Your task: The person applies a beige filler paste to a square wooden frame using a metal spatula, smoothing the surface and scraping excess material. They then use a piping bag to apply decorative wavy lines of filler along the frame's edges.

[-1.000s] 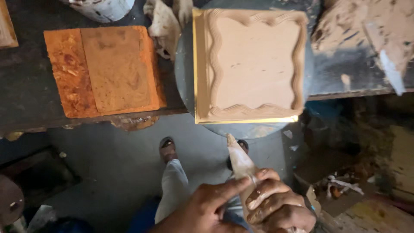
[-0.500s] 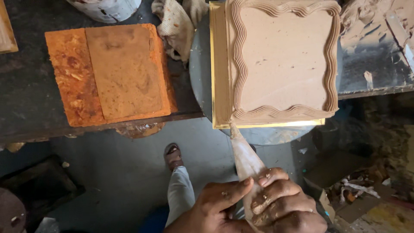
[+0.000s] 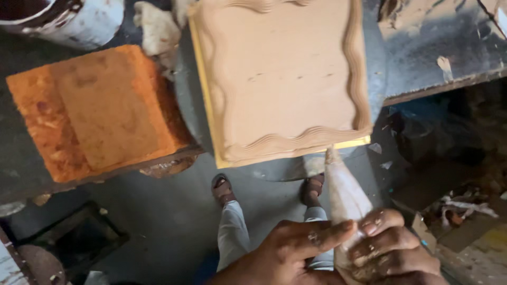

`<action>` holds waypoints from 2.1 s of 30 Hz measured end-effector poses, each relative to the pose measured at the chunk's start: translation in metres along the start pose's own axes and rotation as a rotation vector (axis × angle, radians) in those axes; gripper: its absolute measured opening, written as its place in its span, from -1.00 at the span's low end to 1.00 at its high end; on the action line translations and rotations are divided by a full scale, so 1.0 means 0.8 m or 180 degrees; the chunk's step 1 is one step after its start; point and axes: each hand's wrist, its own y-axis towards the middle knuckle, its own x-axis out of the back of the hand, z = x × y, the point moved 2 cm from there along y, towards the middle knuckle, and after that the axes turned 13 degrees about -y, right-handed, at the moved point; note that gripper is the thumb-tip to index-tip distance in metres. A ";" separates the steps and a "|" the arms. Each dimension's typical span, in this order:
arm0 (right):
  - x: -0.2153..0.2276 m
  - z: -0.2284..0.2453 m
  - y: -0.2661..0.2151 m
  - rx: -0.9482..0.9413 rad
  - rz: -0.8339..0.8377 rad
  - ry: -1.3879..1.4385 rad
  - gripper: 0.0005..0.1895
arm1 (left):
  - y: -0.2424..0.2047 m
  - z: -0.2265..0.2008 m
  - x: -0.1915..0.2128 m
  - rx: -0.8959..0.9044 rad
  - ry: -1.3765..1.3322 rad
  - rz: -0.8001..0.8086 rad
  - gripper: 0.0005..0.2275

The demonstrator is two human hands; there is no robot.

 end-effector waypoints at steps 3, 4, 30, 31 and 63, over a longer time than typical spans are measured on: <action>0.030 -0.013 0.010 0.0064 0.0274 -0.0383 -0.69 | 0.016 0.007 -0.010 0.0155 -0.0045 0.0030 -0.31; 0.035 -0.024 0.014 0.0158 0.0367 -0.0227 -0.67 | 0.018 0.012 -0.012 0.0215 -0.0105 0.0035 -0.34; -0.015 -0.002 0.017 -0.0633 0.1439 0.1324 -0.57 | -0.034 0.040 0.133 0.0058 -0.0724 -0.3708 -0.61; -0.021 0.001 0.015 -0.0497 0.1552 0.1283 -0.60 | -0.042 0.034 0.114 -0.0484 -0.0177 -0.3599 -0.57; 0.120 -0.081 0.056 -0.0408 0.0834 0.0067 -0.61 | 0.021 0.109 -0.020 0.1032 -0.0597 -0.0768 -0.57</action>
